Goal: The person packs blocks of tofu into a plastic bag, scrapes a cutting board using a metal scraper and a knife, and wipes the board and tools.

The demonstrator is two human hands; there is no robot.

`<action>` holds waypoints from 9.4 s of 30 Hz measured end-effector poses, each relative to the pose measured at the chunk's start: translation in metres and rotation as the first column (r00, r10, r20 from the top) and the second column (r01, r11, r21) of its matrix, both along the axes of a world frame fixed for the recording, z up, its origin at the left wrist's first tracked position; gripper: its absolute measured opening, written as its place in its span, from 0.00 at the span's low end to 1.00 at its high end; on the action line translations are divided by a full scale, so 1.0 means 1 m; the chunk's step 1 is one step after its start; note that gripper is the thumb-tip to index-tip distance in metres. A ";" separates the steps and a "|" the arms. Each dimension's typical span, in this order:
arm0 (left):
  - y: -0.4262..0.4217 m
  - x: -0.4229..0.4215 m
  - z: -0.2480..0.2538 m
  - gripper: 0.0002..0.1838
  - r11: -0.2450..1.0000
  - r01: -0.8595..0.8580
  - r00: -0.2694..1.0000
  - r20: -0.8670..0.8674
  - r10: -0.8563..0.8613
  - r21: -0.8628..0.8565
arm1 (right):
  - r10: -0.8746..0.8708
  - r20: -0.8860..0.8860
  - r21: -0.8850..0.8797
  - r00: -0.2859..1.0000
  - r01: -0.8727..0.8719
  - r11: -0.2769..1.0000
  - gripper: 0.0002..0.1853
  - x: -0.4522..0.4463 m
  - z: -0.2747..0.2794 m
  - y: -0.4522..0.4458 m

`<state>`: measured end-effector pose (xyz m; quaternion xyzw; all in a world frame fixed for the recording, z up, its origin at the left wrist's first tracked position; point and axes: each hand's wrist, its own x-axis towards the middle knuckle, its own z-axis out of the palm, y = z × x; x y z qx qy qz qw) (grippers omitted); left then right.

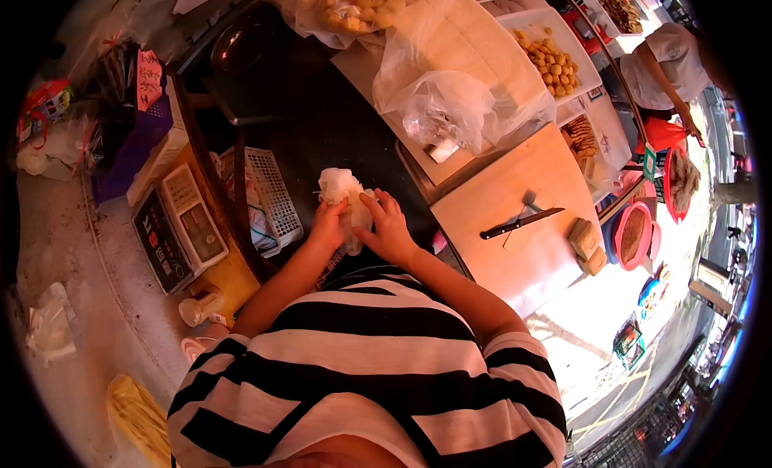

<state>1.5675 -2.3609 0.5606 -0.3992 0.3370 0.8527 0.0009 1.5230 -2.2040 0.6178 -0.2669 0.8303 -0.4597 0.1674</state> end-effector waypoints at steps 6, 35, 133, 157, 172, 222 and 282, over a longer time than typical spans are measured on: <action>0.005 -0.048 -0.060 0.19 0.977 0.131 0.991 -0.012 -0.130 0.171 | -0.212 0.382 0.042 0.900 0.212 0.976 0.18 -0.004 0.008 0.069; 0.116 -0.086 -0.016 0.49 0.703 0.460 0.887 0.236 -0.398 -0.542 | -0.381 0.295 -0.017 0.876 0.403 0.915 0.12 0.017 0.024 0.238; 0.131 0.112 0.040 0.26 0.773 0.264 0.954 0.039 -0.297 -0.576 | 0.093 0.796 -0.309 0.598 0.269 0.912 0.21 0.118 0.042 0.251; -0.019 0.460 0.063 0.10 0.388 -0.334 0.659 0.081 0.747 -0.859 | 0.743 0.272 -0.162 0.611 -0.732 0.662 0.11 0.173 0.057 -0.052; -0.169 0.516 -0.040 0.13 0.401 0.624 0.424 0.722 0.546 -0.670 | 0.749 0.214 0.000 0.628 -0.766 0.642 0.10 0.165 0.086 -0.059; 0.049 0.169 0.184 0.34 0.911 -0.406 0.685 -0.635 0.357 0.073 | 0.458 -0.327 -0.400 0.827 -0.560 0.725 0.23 0.084 0.082 -0.124; 0.058 0.226 0.093 0.15 0.835 -0.323 0.606 -0.581 0.544 0.445 | 0.511 0.745 -0.305 0.430 -0.462 0.833 0.24 0.150 0.094 -0.068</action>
